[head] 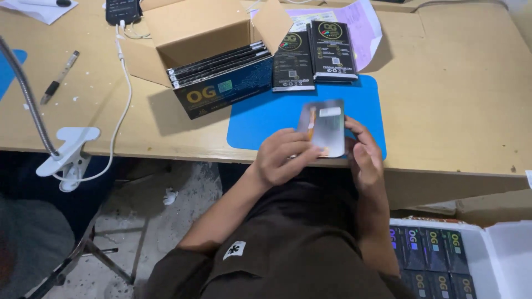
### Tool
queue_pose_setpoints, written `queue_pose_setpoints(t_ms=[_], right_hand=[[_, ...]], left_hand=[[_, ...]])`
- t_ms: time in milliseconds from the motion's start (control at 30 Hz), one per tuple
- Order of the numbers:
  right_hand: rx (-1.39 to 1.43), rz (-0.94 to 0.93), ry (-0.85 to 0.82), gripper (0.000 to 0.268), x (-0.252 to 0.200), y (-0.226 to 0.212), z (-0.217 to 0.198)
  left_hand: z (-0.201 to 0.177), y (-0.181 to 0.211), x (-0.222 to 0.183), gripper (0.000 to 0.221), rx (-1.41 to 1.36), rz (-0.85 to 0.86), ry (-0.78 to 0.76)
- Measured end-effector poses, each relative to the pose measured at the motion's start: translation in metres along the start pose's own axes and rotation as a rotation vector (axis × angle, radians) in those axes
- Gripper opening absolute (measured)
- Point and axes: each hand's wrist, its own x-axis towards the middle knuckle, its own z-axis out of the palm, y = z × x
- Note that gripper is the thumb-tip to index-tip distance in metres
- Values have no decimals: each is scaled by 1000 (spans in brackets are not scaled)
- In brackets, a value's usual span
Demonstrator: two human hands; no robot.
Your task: The person takes a phone screen out of a box, removes a plastic film from it, and then places the screen into a black sleeve.
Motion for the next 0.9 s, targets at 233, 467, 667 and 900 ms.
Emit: queue_pose_setpoints(t_ms=[233,467,667,900], right_hand=[[-120,-212,205,39,0,6,-3],[-104,-198,256,42,0,-14,-1],[-66,-148,321,10,-2,4,-12],[-73,-189,401,17,1,8,-26]], left_hand=[[-18,3,25,19,-171,-574,460],[-23,-7,-8,15,-131,-1087,335],[-20,-3,5,21,-346,-1225,237],[-34,-8,13,30,-706,-1281,15]])
